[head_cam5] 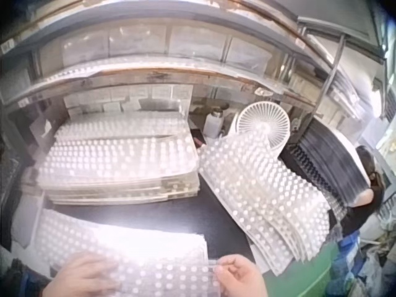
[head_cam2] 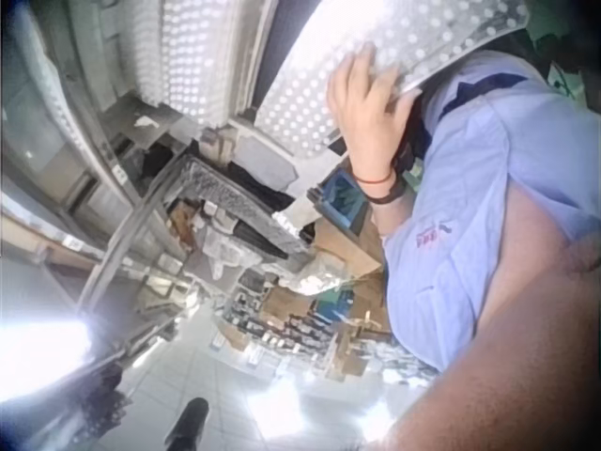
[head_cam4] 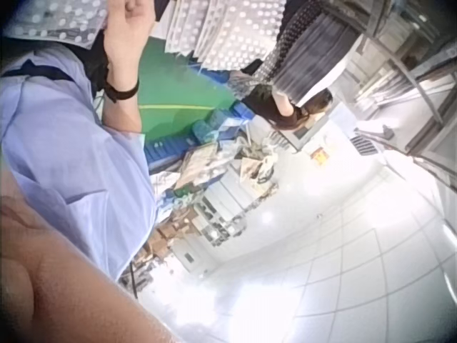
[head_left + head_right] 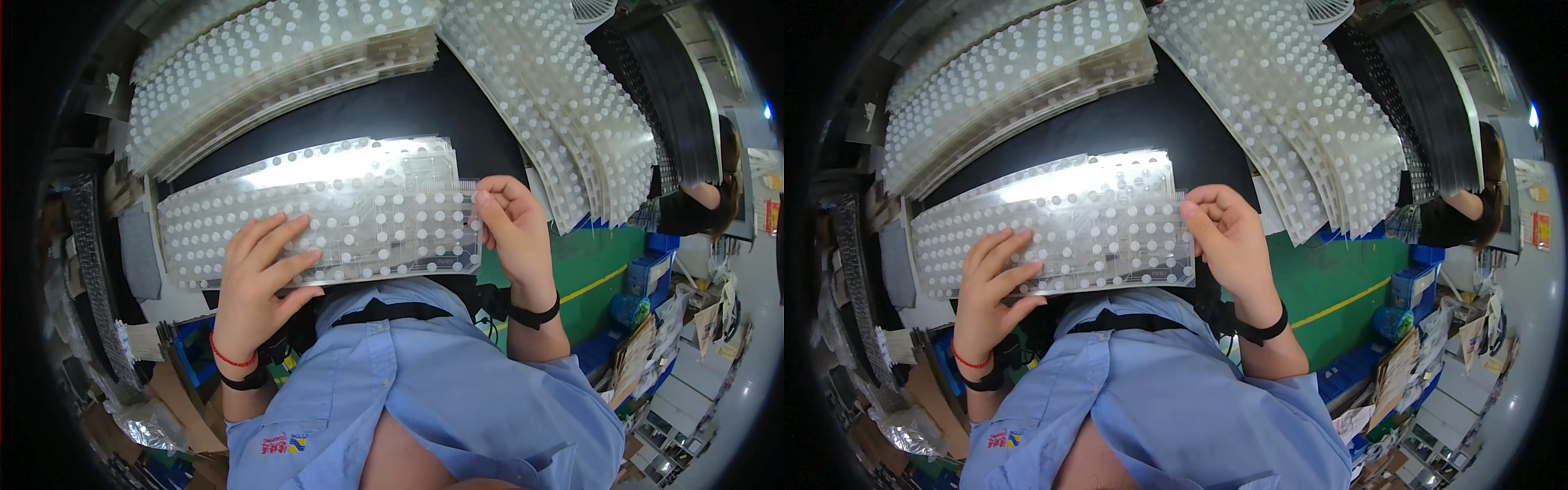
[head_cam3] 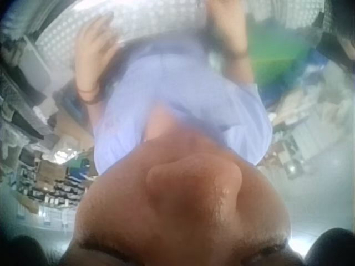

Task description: Inspecting and sorting stacks of flexible plastic keyboard membrane components.

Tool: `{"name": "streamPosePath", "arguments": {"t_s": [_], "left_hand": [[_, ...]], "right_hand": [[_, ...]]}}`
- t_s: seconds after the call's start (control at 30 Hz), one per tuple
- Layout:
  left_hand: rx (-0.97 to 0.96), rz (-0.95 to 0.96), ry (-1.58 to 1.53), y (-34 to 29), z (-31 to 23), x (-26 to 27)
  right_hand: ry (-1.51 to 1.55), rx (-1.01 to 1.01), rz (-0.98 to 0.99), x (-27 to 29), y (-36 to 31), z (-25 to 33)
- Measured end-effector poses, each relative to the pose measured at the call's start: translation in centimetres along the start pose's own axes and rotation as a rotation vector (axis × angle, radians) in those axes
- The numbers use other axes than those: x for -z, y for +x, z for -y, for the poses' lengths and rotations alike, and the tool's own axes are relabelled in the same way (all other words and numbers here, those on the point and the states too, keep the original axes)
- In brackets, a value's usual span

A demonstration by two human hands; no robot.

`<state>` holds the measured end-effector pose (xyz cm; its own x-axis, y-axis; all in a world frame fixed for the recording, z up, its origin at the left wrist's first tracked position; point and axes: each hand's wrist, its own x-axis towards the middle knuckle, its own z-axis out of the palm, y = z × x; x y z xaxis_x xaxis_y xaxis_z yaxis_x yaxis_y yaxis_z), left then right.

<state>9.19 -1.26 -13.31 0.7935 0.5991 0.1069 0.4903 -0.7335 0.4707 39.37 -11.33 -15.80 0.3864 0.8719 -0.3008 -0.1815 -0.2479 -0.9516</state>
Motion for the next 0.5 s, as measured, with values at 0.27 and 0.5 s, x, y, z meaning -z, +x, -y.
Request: {"name": "streamPosePath", "arguments": {"t_s": [0.27,0.5], "left_hand": [[0.053,-0.025,0.040,0.6,0.4,0.1],[0.121,-0.037,0.008,1.3,0.6,0.5]], "right_hand": [[-0.066,-0.007,0.062,-0.8,0.8,0.7],[-0.064,0.030,0.144,-1.1,4.1,1.0]]}}
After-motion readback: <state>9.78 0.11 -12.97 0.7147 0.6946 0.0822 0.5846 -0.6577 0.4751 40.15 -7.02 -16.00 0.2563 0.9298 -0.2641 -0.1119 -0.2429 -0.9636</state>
